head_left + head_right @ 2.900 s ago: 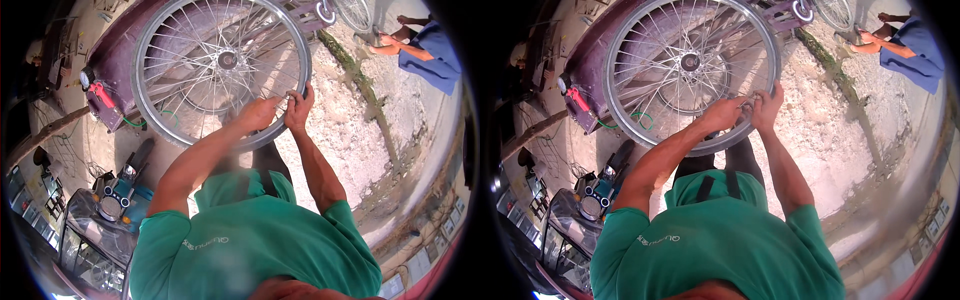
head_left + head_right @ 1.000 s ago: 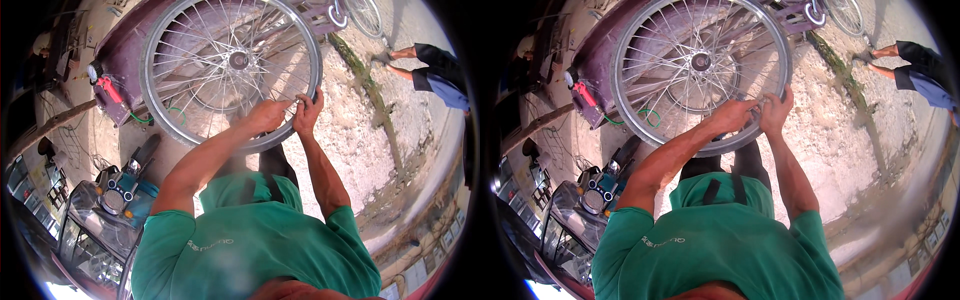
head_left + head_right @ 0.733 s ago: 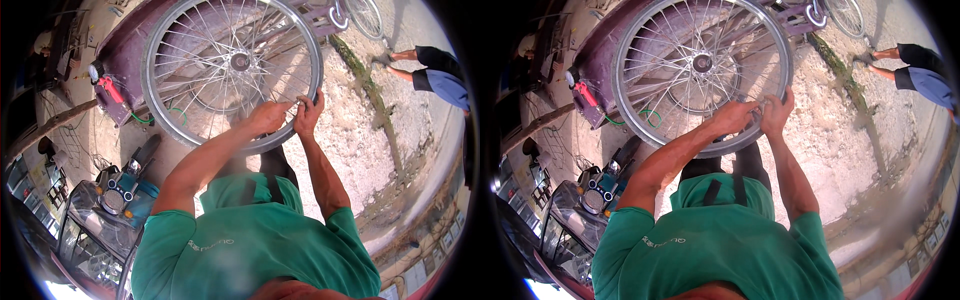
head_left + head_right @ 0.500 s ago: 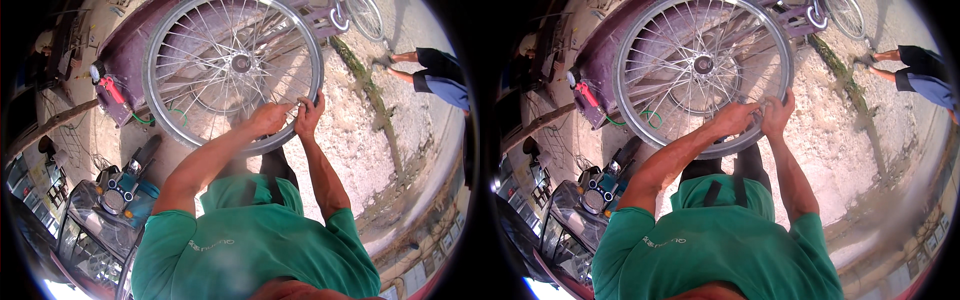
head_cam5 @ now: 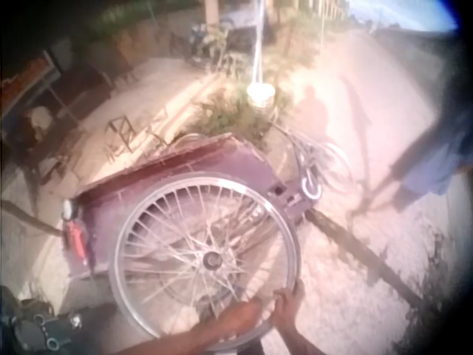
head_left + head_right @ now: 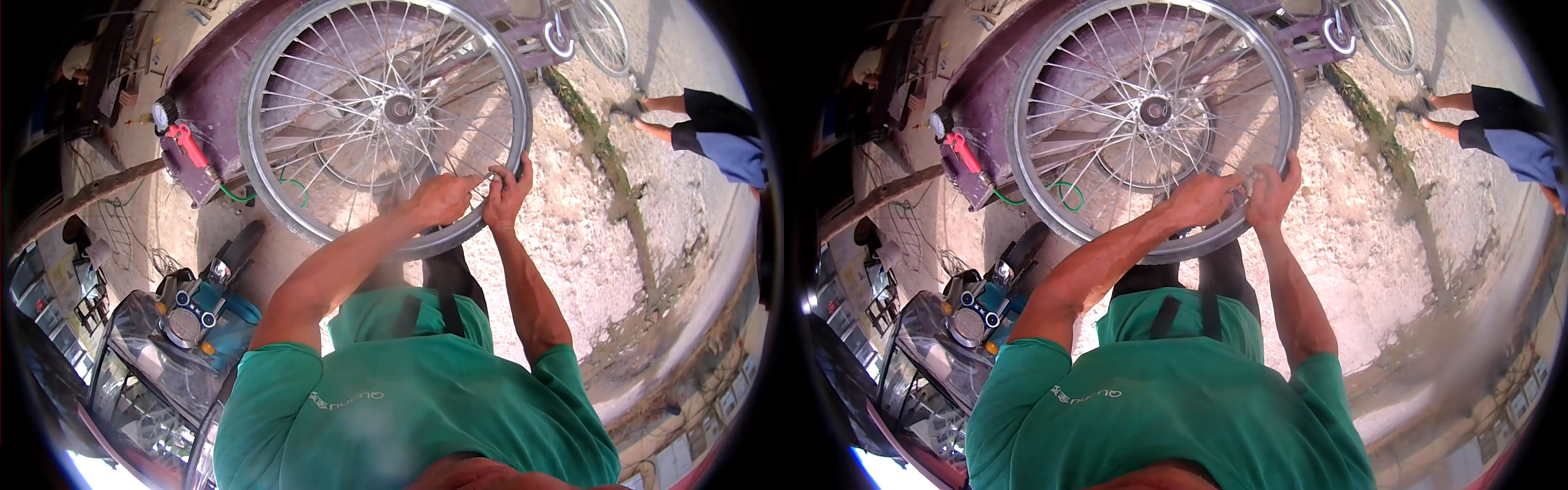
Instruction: The person removes a bicycle tire from a wheel rim using a tire lever and pulls out the inner tube.
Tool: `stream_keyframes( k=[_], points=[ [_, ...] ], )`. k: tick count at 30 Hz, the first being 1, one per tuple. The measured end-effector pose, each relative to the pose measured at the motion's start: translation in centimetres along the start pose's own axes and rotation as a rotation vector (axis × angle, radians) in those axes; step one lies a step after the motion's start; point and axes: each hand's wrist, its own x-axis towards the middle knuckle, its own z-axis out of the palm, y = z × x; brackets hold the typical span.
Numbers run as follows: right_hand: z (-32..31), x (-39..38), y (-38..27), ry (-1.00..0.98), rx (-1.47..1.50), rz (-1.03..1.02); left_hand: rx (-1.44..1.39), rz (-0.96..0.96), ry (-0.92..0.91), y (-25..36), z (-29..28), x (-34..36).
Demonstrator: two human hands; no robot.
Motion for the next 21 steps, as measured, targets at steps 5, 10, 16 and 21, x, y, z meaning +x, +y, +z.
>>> stream_keyframes(
  k=[5,10,16,21],
  points=[
    [0.0,-0.1,0.2,-0.019,0.012,0.021,-0.005,0.003,0.009,-0.4,0.5,0.1],
    [0.0,-0.2,0.6,-0.024,-0.012,0.014,-0.005,-0.001,0.003,-0.1,0.2,0.0],
    [0.1,-0.2,0.8,-0.018,0.014,0.015,0.015,-0.019,-0.026,0.3,-0.3,-0.1],
    [0.1,-0.2,0.5,-0.029,-0.001,0.036,0.018,-0.049,-0.044,0.8,-0.8,-0.3]
  ],
)
